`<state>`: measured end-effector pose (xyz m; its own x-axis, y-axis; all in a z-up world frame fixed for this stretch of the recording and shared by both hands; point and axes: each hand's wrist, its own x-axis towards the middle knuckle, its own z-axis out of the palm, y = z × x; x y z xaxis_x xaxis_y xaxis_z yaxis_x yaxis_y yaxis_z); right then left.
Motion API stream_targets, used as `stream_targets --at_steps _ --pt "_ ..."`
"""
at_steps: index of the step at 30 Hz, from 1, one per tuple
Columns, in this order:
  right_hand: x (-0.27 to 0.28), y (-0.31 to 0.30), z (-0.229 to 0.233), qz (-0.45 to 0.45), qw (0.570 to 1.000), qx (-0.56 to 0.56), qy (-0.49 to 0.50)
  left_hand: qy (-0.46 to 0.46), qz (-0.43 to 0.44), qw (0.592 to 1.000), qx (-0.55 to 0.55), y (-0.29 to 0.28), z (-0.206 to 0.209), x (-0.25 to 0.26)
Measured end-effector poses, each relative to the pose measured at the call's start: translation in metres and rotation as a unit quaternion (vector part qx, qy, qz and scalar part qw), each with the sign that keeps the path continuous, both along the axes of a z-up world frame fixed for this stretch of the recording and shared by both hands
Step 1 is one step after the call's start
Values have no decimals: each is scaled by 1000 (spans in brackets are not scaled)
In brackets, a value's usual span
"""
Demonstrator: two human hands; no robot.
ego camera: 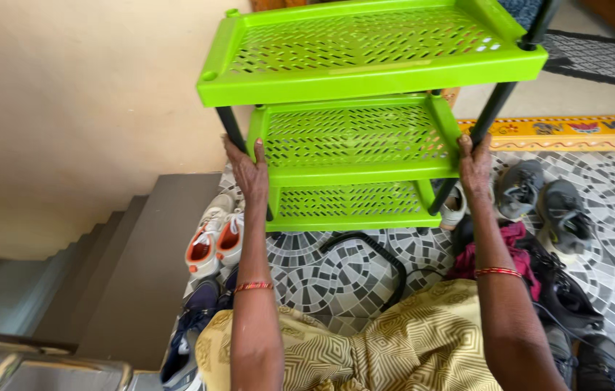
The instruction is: The person assembles a green plastic shoe rack by inserting black poles into the shelves. They sit on the floor, handle the rack components, and secure the poles into place.
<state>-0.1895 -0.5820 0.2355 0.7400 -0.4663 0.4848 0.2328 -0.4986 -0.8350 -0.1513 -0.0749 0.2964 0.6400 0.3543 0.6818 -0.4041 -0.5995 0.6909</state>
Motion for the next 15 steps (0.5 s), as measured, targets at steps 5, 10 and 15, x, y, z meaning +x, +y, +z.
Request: stream_targets --at_steps 5,10,15 --pt "-11 -22 -6 21 998 -62 24 85 26 996 26 13 -11 12" --pt "-35 -11 2 27 999 -40 4 142 33 989 19 14 4 -30" --pt "-57 10 18 -97 978 -183 -26 -3 83 996 31 6 7 -83"
